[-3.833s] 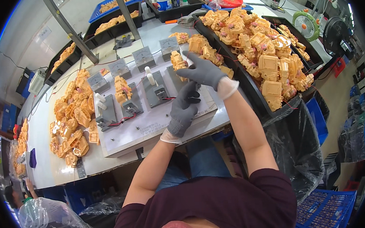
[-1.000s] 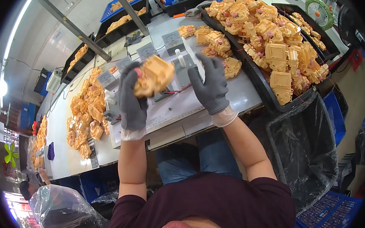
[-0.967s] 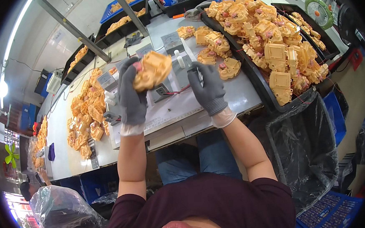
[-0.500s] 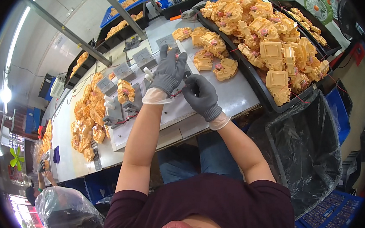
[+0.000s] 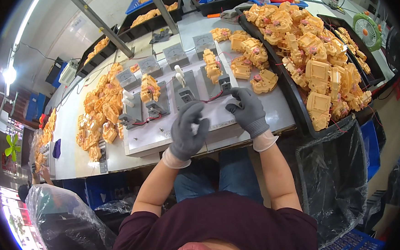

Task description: The person assembles small electronic components by hand. They pick up yellow plastic housings and insert them into a metal jig, then connect red and black wires to the terminals. The person repeats this process for multiple units, occasionally discarding defective parts into a bin.

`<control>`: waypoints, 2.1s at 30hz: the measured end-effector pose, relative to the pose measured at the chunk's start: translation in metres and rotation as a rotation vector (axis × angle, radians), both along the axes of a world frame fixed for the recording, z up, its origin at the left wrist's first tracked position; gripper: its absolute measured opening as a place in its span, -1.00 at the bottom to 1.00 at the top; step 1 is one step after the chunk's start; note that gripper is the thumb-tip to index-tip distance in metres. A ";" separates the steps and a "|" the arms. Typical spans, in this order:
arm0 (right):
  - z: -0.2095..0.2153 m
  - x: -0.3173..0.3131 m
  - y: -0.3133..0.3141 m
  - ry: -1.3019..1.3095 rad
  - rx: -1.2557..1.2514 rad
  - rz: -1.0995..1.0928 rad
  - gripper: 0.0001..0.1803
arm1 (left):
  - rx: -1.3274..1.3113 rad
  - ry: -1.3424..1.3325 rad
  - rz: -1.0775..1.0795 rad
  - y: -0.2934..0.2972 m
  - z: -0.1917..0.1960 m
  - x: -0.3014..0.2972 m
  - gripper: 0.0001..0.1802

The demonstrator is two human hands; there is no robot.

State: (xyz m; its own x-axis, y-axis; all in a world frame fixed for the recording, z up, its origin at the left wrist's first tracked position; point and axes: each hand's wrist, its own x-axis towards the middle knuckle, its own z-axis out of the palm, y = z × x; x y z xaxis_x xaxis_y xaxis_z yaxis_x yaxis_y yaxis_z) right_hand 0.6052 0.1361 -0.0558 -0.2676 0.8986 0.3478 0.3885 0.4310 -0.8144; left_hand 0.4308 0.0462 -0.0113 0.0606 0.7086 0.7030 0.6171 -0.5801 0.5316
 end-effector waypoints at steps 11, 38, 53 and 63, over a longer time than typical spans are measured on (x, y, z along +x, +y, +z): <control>0.011 -0.071 -0.051 0.046 0.351 0.131 -0.79 | 0.173 0.008 0.709 -0.074 -0.062 -0.117 -0.83; 0.023 -0.159 -0.066 -0.231 0.134 0.431 -0.57 | 0.166 0.053 0.674 -0.075 -0.058 -0.129 -0.68; 0.019 -0.162 -0.070 -0.269 0.054 0.396 -0.52 | 0.224 0.023 0.622 -0.082 -0.056 -0.133 -0.63; 0.021 -0.163 -0.071 -0.301 0.087 0.373 -0.51 | 0.043 -0.319 0.511 -0.082 -0.041 -0.124 -0.72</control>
